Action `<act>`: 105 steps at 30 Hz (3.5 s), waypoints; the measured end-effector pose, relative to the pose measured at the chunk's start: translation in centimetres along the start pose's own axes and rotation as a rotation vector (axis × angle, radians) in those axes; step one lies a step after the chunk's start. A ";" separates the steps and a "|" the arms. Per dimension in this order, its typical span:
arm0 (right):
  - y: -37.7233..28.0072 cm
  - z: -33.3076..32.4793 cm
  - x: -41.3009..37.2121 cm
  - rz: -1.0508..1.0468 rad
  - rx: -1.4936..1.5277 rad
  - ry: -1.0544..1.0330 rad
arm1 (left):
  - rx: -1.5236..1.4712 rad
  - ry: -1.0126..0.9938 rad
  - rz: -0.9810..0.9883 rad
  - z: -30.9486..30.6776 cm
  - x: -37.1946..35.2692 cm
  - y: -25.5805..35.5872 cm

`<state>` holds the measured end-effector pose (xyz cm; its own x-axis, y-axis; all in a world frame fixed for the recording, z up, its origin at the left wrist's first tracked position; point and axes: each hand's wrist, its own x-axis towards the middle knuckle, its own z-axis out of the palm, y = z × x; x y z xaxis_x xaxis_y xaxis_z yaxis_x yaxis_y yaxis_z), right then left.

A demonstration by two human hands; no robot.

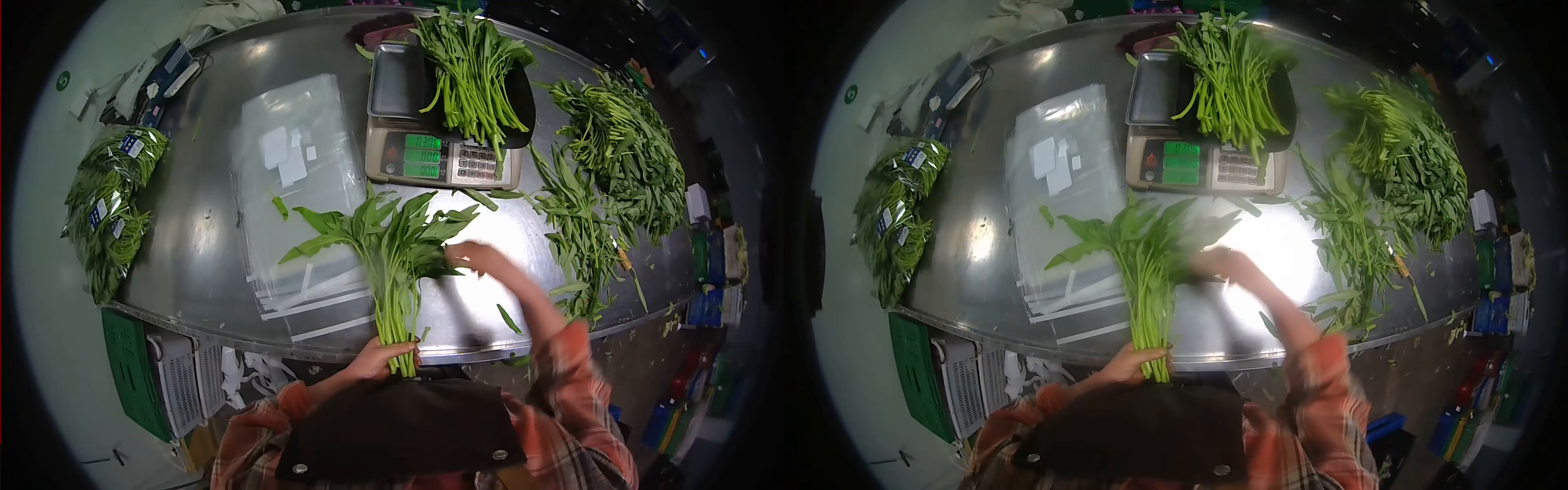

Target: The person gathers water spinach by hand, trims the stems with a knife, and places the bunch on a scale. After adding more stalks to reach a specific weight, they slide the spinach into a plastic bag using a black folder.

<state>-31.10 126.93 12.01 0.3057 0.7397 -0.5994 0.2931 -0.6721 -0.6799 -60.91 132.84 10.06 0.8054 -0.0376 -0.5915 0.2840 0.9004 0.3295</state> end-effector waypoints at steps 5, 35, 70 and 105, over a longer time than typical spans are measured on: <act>-0.6 12.6 -7.7 0.084 1.026 -0.112 | 0.017 -0.029 -0.024 0.5 0.3 0.2; 1.0 10.3 -16.4 -0.073 0.874 0.078 | 0.101 0.081 0.141 3.1 1.8 3.5; -6.0 9.5 -9.8 -0.262 0.807 0.038 | 0.797 -0.239 0.123 4.9 0.2 3.2; 6.1 -16.8 -11.1 -0.241 -0.529 0.915 | 0.646 0.374 0.819 7.1 9.7 30.4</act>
<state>-17.44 114.11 21.62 0.6832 0.6972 0.2172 0.7227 -0.6029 -0.3381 -40.77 156.81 19.60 0.6966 0.6974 -0.1682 0.0428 0.1936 0.9802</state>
